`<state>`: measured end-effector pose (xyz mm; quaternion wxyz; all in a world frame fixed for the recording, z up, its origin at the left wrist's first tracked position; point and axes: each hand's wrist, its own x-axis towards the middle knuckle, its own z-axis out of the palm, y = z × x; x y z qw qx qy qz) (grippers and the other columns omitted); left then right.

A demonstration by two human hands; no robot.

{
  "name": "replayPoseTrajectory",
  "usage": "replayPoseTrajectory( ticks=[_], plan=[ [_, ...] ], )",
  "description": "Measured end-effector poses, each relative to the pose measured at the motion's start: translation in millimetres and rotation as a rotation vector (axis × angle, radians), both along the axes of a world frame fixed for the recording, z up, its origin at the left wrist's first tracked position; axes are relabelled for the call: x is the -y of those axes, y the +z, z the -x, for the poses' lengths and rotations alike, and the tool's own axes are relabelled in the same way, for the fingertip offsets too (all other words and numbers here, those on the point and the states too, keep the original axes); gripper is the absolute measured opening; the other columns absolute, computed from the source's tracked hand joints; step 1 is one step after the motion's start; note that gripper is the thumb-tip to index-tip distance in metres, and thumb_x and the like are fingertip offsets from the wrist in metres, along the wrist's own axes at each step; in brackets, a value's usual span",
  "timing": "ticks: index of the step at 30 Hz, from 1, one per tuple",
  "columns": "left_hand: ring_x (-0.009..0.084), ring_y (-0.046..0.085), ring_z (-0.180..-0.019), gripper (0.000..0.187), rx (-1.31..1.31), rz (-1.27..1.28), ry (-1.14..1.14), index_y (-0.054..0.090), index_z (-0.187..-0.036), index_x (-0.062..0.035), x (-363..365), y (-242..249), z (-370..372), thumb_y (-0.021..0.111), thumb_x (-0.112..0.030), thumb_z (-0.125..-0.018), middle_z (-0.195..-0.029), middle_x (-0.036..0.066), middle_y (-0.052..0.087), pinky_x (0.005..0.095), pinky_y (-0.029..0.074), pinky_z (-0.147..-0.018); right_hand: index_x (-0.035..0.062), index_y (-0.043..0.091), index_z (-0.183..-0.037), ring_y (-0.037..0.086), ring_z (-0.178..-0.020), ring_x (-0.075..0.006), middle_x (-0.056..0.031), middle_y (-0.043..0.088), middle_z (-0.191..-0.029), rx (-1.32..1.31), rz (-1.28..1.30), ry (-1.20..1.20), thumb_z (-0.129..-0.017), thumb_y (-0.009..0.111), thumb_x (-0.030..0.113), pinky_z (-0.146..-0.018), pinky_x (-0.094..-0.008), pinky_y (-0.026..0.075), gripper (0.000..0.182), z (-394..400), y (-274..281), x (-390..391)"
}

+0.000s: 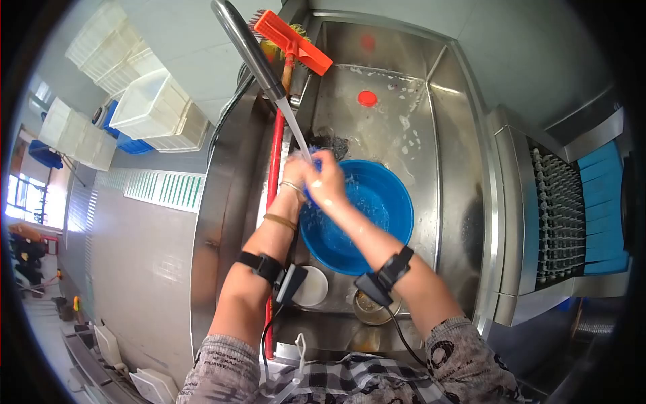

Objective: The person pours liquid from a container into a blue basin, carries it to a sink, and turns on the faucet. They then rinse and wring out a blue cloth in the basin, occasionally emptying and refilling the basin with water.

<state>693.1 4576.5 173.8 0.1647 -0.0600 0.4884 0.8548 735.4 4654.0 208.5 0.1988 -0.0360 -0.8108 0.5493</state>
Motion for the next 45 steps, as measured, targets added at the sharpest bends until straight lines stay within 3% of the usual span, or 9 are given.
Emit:
replayPoseTrajectory(
  ticks=[14, 21, 24, 26, 29, 34, 37, 42, 45],
  plan=[
    [0.0144, 0.054, -0.07, 0.021, 0.292, -0.108, 0.041, 0.053, -0.095, -0.0054, -11.2, 14.6, -38.4, 0.048, -0.02, -0.08, -0.082, 0.007, 0.056, 0.0254, 0.045, -0.06, 0.0016, 0.052, -0.079, 0.054, -0.072, -0.0349, -0.0192, 0.055, -0.074, 0.184, 0.032, -0.144, -0.074, 0.055, 0.027, -0.063, -0.0407, 0.041, 0.026, 6.7, -4.3, -11.2],
    [0.0099, 0.053, -0.059, 0.016, 0.012, 0.37, -0.046, 0.058, -0.085, 0.0, 11.4, 84.9, -42.8, 0.048, -0.012, -0.081, -0.071, 0.003, 0.057, 0.0222, 0.043, -0.056, 0.0071, 0.058, -0.082, 0.048, -0.093, -0.0284, -0.0099, 0.053, -0.097, 0.35, -0.44, 0.251, -0.069, 0.058, 0.017, -0.077, -0.0343, 0.041, 0.017, 12.0, -21.2, -65.7],
    [0.0094, 0.051, -0.06, 0.017, -0.06, 0.382, -0.061, 0.057, -0.09, 0.0011, 15.2, 96.0, -35.9, 0.049, -0.011, -0.08, -0.069, 0.002, 0.055, 0.0223, 0.043, -0.059, 0.0054, 0.056, -0.086, 0.052, -0.085, -0.0231, -0.0078, 0.056, -0.089, -0.096, -0.212, 0.405, -0.069, 0.054, 0.009, -0.077, -0.0302, 0.04, 0.017, 7.6, -23.8, -63.6],
    [0.01, 0.051, -0.06, 0.015, -0.014, 0.226, -0.067, 0.058, -0.09, 0.0016, 4.8, 101.6, -41.1, 0.05, -0.005, -0.078, -0.071, 0.003, 0.056, 0.0214, 0.043, -0.058, 0.0038, 0.054, -0.088, 0.052, -0.074, -0.015, -0.0042, 0.056, -0.08, 0.423, 0.178, 0.594, -0.069, 0.049, 0.003, -0.066, -0.0263, 0.042, 0.019, -6.0, 6.8, -53.8],
    [0.0104, 0.051, -0.066, 0.02, -0.045, 0.017, -0.087, 0.054, -0.097, -0.0013, 12.3, 88.5, -38.0, 0.051, -0.009, -0.079, -0.076, 0.001, 0.054, 0.0226, 0.042, -0.062, 0.0037, 0.054, -0.088, 0.048, -0.066, -0.0097, -0.0011, 0.054, -0.075, 0.636, 0.339, 0.522, -0.069, 0.046, 0.0, -0.054, -0.0244, 0.039, 0.021, -0.6, 4.2, -59.3],
    [0.0123, 0.051, -0.081, 0.033, -0.168, 0.438, -0.196, 0.047, -0.107, -0.003, 26.1, 81.5, -42.2, 0.053, -0.004, -0.074, -0.089, 0.004, 0.055, 0.027, 0.04, -0.075, 0.0071, 0.053, -0.089, 0.047, -0.061, -0.0086, 0.0003, 0.054, -0.075, 0.545, 0.576, 0.344, -0.072, 0.047, 0.013, -0.048, -0.0203, 0.034, 0.019, 1.6, 29.5, -64.9],
    [0.012, 0.051, -0.086, 0.034, -0.151, 0.38, -0.392, 0.047, -0.107, -0.0029, 15.2, 75.5, -55.0, 0.055, -0.006, -0.074, -0.092, 0.004, 0.055, 0.0254, 0.04, -0.076, 0.0086, 0.053, -0.089, 0.048, -0.063, -0.0083, 0.0015, 0.054, -0.075, 0.501, 0.639, 0.477, -0.073, 0.049, 0.015, -0.05, -0.0217, 0.034, 0.018, 4.7, 59.9, -56.3],
    [0.0035, 0.042, -0.057, 0.007, -0.174, 0.299, -0.136, 0.053, -0.072, -0.0097, 28.6, 85.6, -35.9, 0.056, -0.014, -0.077, -0.063, -0.005, 0.049, 0.0168, 0.032, -0.051, 0.0083, 0.056, -0.091, 0.049, -0.068, -0.0086, 0.0, 0.056, -0.079, 0.465, 0.485, 0.353, -0.07, 0.055, 0.018, -0.056, -0.0244, 0.038, 0.023, 11.5, 73.2, -70.8],
    [0.0059, 0.047, -0.063, 0.007, -0.171, 0.278, -0.149, 0.05, -0.075, -0.0108, 32.5, 100.8, -34.8, 0.05, -0.015, -0.081, -0.07, -0.004, 0.051, 0.0189, 0.038, -0.058, 0.0083, 0.056, -0.091, 0.049, -0.069, -0.0094, -0.0014, 0.056, -0.081, 0.452, 0.453, 0.268, -0.071, 0.054, 0.013, -0.057, -0.0233, 0.039, 0.021, 12.5, 74.7, -76.9]
  ],
)
